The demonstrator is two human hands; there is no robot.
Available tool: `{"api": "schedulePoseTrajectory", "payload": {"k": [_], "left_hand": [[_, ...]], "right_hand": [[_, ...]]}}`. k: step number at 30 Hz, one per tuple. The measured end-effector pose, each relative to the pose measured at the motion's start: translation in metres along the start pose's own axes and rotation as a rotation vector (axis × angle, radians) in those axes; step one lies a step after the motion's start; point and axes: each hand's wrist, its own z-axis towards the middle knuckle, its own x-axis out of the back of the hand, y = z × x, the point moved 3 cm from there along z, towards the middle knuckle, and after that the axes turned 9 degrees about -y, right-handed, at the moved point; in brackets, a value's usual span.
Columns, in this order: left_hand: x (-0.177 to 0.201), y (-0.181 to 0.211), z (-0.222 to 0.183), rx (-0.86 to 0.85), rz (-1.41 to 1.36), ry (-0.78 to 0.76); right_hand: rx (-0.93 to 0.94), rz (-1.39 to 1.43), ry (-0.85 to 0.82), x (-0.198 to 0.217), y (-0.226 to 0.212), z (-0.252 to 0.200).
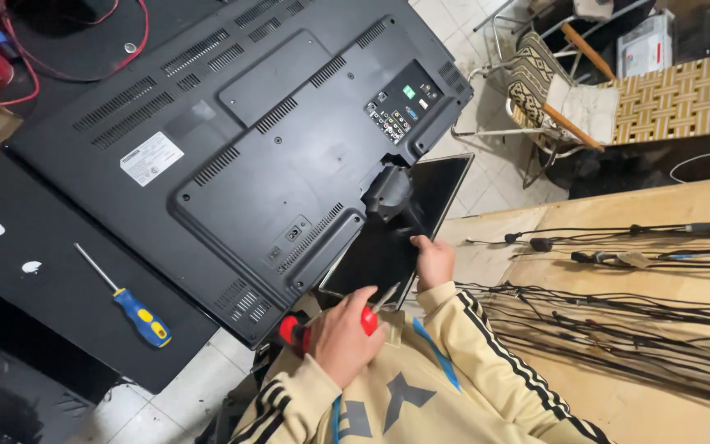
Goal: Removing and reattaching a TV stand using an electric screwdriver on a repair bench
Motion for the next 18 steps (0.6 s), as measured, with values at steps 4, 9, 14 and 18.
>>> {"api": "schedulePoseTrajectory", "payload": {"k": [4,9,14,18], "left_hand": [[-0.024,-0.012,0.027,-0.092,0.047,0.113],[-0.035,-0.006,0.033,-0.241,0.132,0.334],[-0.028,0.019,0.029,-0.396,0.141,0.574],[-0.031,0.023,0.028,-0.298,0.093,0.622]], "right_hand": [[0.012,-0.057,-0.011,-0.001,-0.003,0.0],[0.041,-0.1,-0.085,0.001,-0.026,-0.01],[0.063,-0.076,-0.335,0.01,-0.052,-0.023],[-0.012,-0.239,-0.458,0.039,-0.064,-0.011]]}}
